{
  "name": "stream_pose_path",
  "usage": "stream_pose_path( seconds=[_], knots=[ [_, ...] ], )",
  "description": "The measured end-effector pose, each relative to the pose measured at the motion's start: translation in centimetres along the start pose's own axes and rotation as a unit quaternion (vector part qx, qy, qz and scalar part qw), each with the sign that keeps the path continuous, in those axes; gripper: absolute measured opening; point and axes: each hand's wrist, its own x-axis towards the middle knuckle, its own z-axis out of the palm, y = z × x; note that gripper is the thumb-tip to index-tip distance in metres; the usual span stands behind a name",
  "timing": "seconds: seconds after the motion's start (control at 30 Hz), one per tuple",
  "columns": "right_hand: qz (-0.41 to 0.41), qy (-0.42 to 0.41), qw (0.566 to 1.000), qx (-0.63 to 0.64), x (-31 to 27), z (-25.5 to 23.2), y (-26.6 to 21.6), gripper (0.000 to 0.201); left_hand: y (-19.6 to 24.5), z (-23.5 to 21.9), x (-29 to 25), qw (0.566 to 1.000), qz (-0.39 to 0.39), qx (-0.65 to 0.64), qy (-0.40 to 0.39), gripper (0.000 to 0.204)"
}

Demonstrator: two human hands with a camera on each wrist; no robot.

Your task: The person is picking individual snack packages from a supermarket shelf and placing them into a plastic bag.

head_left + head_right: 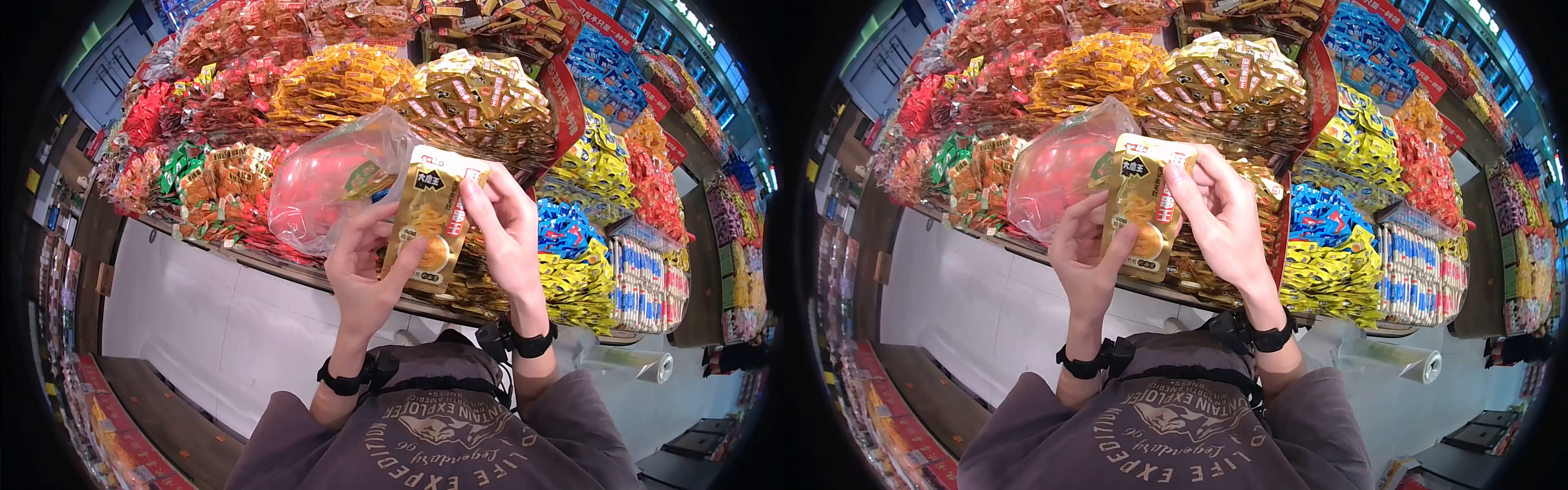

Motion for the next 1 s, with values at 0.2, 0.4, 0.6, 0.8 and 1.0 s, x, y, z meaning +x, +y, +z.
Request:
stream_pose_path(
  seconds=[0.2, 0.4, 0.6, 0.8, 1.0],
  knots=[
    [0.006, 0.011, 1.000, 0.017, 0.3, 0.4, -0.8, 0.028, 0.1, 0.0, 0.0, 1.000, -0.001, -0.004, 0.012, 0.041],
    [0.019, -0.016, 0.997, -0.072, 0.4, -0.1, -1.1, 0.026, -0.2, -0.4, -0.1, 1.000, 0.019, 0.011, 0.016, 0.041],
    [-0.051, 0.062, 0.995, -0.064, 0.8, -0.3, -4.5, 0.023, -0.8, -3.4, -1.5, 0.947, 0.210, 0.234, 0.067, 0.047],
    [-0.135, 0.015, 0.981, -0.141, 3.4, 1.3, -6.3, 0.021, -0.7, -6.1, -1.3, 0.915, 0.142, 0.364, 0.096, 0.054],
    [-0.202, -0.154, 0.894, -0.369, 7.1, 4.5, -3.3, 0.016, -1.9, -6.5, -0.9, 0.896, 0.168, 0.400, 0.091, 0.012]
  ],
)
